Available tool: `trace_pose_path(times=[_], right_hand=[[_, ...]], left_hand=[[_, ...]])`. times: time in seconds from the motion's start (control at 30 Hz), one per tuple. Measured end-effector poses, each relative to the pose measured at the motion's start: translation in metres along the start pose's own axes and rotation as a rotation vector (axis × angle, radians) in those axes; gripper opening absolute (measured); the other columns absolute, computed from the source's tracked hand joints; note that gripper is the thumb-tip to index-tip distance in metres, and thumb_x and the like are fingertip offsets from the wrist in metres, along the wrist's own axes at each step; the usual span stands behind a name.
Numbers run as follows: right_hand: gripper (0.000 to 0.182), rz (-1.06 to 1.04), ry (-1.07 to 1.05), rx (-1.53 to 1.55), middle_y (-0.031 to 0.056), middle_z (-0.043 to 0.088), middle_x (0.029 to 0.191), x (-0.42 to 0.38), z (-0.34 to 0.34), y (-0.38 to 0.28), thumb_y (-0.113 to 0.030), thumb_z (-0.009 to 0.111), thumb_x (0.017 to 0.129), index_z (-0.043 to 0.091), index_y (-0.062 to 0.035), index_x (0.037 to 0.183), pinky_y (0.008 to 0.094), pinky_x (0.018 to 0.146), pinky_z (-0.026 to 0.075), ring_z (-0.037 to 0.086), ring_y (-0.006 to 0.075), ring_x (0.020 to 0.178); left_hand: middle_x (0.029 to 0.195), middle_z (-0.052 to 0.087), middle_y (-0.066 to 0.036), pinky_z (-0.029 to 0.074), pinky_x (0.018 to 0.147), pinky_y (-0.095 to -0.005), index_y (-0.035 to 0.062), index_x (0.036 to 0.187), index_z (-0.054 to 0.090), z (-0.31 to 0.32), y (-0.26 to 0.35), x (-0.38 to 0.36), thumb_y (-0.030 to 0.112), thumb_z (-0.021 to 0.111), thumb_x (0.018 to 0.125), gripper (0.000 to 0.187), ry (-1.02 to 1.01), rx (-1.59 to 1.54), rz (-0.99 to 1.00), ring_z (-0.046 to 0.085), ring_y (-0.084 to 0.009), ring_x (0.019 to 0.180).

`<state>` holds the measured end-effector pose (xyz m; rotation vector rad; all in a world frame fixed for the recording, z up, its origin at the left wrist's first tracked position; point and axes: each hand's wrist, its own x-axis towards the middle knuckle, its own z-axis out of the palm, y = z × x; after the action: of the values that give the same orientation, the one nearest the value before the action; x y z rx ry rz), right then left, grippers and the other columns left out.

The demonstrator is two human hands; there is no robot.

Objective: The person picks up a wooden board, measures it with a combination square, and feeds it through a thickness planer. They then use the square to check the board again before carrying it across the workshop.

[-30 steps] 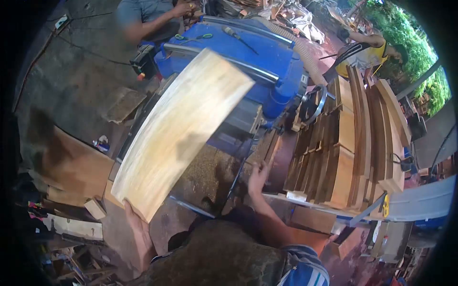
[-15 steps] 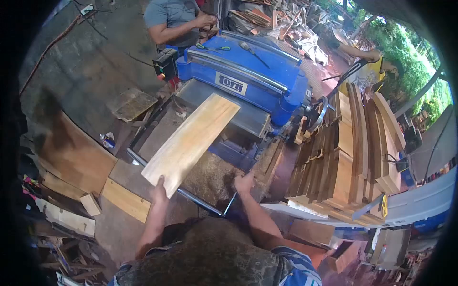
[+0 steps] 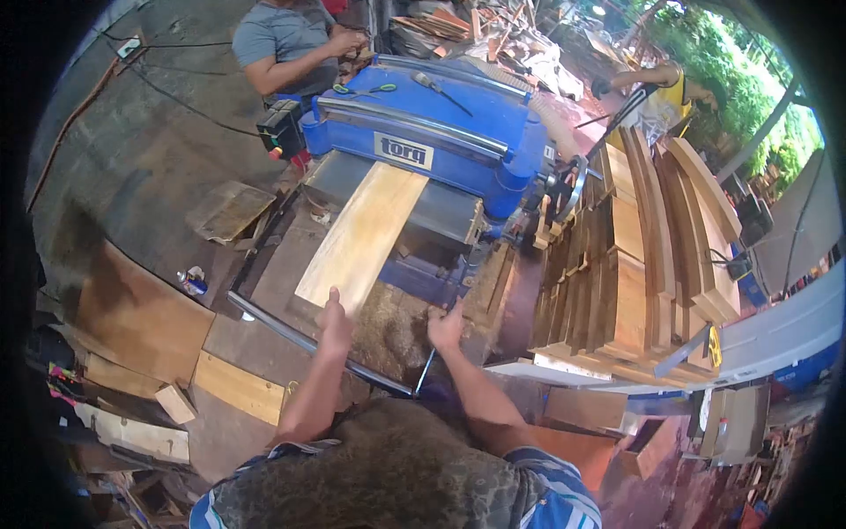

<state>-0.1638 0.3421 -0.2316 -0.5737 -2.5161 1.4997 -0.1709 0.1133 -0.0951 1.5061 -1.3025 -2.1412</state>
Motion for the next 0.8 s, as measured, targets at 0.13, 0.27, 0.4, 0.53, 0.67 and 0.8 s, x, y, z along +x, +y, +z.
trace_pose_path(times=[0.13, 0.27, 0.4, 0.53, 0.67, 0.8], right_hand=[[0.077, 0.018, -0.032, 0.08, 0.0218, 0.062, 0.115, 0.004, -0.002, -0.009, -0.024, 0.072, 0.081, 0.037, 0.0089, 0.141, 0.0428, 0.097, 0.045, 0.06, 0.0375, 0.109], [0.075, 0.079, -0.074, 0.089, 0.0184, 0.063, 0.11, -0.008, -0.016, -0.04, -0.024, 0.074, 0.081, 0.038, 0.0074, 0.139, 0.0434, 0.093, 0.046, 0.061, 0.0357, 0.103], [0.077, 0.021, -0.045, 0.102, 0.0181, 0.063, 0.109, -0.003, -0.005, -0.021, -0.023, 0.075, 0.079, 0.038, 0.0066, 0.14, 0.0433, 0.093, 0.046, 0.062, 0.0353, 0.102], [0.081, 0.004, -0.049, 0.015, 0.0192, 0.064, 0.111, -0.006, -0.011, -0.032, -0.022, 0.076, 0.079, 0.034, 0.0078, 0.142, 0.0429, 0.096, 0.046, 0.062, 0.0361, 0.107], [0.083, 0.016, -0.036, 0.038, 0.0211, 0.064, 0.113, -0.006, -0.01, -0.03, -0.022, 0.075, 0.079, 0.032, 0.0096, 0.143, 0.0408, 0.098, 0.046, 0.062, 0.0359, 0.11], [0.082, 0.019, -0.034, 0.043, 0.0217, 0.064, 0.113, -0.005, -0.011, -0.032, -0.02, 0.074, 0.079, 0.032, 0.0098, 0.143, 0.0395, 0.098, 0.046, 0.062, 0.0352, 0.109]], left_hand=[[0.13, 0.058, -0.019, 0.051, 0.091, -0.0431, -0.0088, 0.134, 0.047, 0.014, -0.016, 0.034, 0.023, 0.069, 0.094, 0.056, -0.07, -0.134, -0.035, 0.06, -0.0305, 0.111], [0.132, 0.056, -0.018, 0.049, 0.094, -0.0406, -0.0091, 0.135, 0.046, 0.021, -0.031, 0.05, 0.022, 0.067, 0.095, 0.055, -0.068, 0.014, 0.11, 0.058, -0.0291, 0.116], [0.132, 0.056, -0.018, 0.047, 0.098, -0.0393, -0.0059, 0.141, 0.04, 0.019, -0.083, 0.128, 0.021, 0.066, 0.096, 0.058, -0.373, -0.168, 0.242, 0.058, -0.0288, 0.116], [0.132, 0.056, -0.019, 0.046, 0.099, -0.0391, -0.0041, 0.144, 0.035, 0.022, -0.069, 0.12, 0.03, 0.064, 0.097, 0.066, -0.428, -0.113, 0.106, 0.057, -0.0303, 0.117], [0.133, 0.055, -0.02, 0.047, 0.1, -0.0411, -0.0035, 0.142, 0.038, 0.018, -0.035, 0.107, 0.041, 0.062, 0.096, 0.068, -0.506, 0.093, -0.124, 0.054, -0.0316, 0.123], [0.13, 0.056, -0.024, 0.04, 0.106, -0.0512, -0.0015, 0.138, 0.044, -0.018, -0.032, 0.103, 0.042, 0.064, 0.093, 0.066, -0.216, 0.664, 0.445, 0.055, -0.0356, 0.121]])
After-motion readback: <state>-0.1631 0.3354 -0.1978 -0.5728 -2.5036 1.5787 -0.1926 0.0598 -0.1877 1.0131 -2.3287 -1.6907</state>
